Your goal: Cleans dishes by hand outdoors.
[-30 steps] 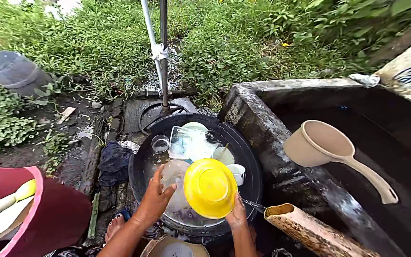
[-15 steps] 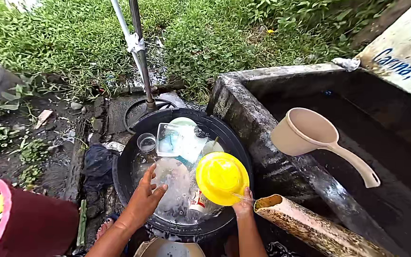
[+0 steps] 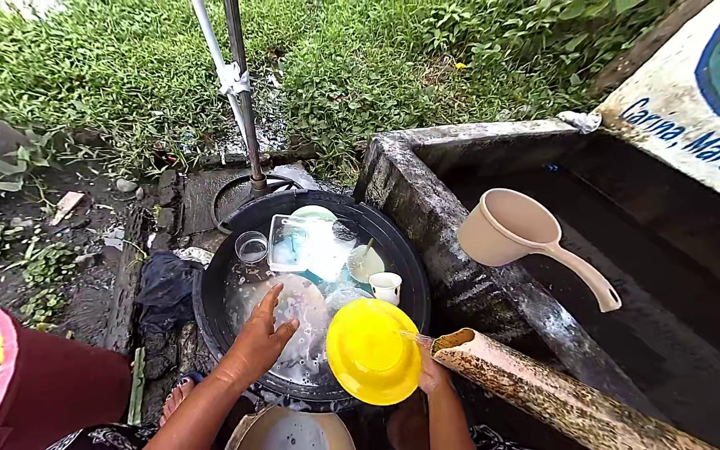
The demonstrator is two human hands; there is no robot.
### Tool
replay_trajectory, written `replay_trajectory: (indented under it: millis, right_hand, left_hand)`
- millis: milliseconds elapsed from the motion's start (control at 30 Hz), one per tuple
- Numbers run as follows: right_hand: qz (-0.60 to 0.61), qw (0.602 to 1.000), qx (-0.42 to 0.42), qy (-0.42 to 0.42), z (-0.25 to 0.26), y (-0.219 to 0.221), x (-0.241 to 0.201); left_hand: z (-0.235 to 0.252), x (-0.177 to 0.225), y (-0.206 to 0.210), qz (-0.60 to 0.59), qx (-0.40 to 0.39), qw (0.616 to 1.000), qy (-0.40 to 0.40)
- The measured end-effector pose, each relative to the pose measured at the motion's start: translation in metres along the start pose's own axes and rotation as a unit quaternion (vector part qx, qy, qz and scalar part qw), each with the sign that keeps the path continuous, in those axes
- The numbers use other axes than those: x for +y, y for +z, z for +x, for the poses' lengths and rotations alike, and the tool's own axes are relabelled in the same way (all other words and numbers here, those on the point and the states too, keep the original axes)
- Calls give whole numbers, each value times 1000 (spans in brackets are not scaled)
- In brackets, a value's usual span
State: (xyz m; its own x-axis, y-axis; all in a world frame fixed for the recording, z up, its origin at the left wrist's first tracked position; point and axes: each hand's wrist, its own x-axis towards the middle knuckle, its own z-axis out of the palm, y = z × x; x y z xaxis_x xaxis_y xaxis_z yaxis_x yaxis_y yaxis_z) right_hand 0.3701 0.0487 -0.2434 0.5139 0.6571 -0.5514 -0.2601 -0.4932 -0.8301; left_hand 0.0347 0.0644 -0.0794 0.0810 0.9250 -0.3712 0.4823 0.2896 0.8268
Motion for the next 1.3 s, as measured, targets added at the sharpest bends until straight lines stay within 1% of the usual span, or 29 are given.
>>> replay_trajectory:
  millis: [133, 200, 300, 400, 500, 567, 633, 667, 733, 767, 800, 833, 867, 900, 933, 967, 1033, 1100, 1133, 1233, 1300]
  right_hand:
    - [-21, 998, -41, 46, 6, -5, 3]
    - [-32, 997, -43, 62, 10, -8, 5]
    - [-1, 997, -26, 67, 0, -7, -2]
    - [68, 997, 0, 38, -5, -5, -4]
    - [144, 988, 41, -36, 3, -4, 9]
    - [173, 981, 50, -66, 8, 1, 12]
    - [176, 981, 49, -71, 10, 9, 9]
    - [158, 984, 39, -72, 11, 13, 6]
    - [120, 991, 7, -63, 14, 20, 5]
    - [114, 992, -12, -48, 13, 25, 4]
    - [120, 992, -30, -26, 10, 28, 3]
    - [127, 991, -44, -1, 6, 32, 1]
    - [129, 989, -63, 17, 1, 35, -1]
    - [127, 988, -86, 24, -4, 36, -2]
    - [118, 987, -106, 23, -6, 37, -2]
    - [104, 987, -123, 14, -5, 38, 0]
    - [78, 984, -158, -3, -2, 39, 0]
    - [56, 982, -178, -3, -1, 42, -6]
    - [46, 984, -171, -1, 0, 45, -11]
    - [17, 990, -139, 11, 9, 52, -22]
    - [58, 988, -137, 27, 19, 55, -19]
  left_hand:
    - [2, -3, 1, 3, 0, 1000, 10]
    - [4, -4, 2, 18, -5, 1000, 11]
    - [5, 0, 2, 75, -23, 997, -7]
    - [4, 5, 4, 121, -47, 991, -13]
    - [3, 10, 9, 186, -81, 979, -23]
    - [2, 11, 14, 234, -104, 966, -31]
    - [1, 8, 23, 274, -118, 954, -24]
    - [0, 4, 28, 293, -120, 948, -13]
    - [-4, -8, 43, 341, -104, 934, 31]
    - [-6, -18, 53, 372, -74, 922, 81]
    - [-7, -33, 64, 405, -17, 899, 164]
    - [-5, -50, 74, 430, 53, 861, 267]
    - [0, -62, 81, 449, 98, 817, 349]
    - [4, -69, 85, 463, 116, 782, 401]
    - [7, -73, 88, 472, 117, 760, 431]
    - [10, -76, 90, 473, 112, 750, 447]
    - [18, -79, 90, 458, 100, 751, 465]
    - [26, -76, 89, 419, 82, 769, 475]
    - [29, -72, 89, 403, 78, 776, 480]
    - [34, -51, 90, 383, 108, 779, 484]
    - [34, -35, 93, 356, 130, 803, 461]
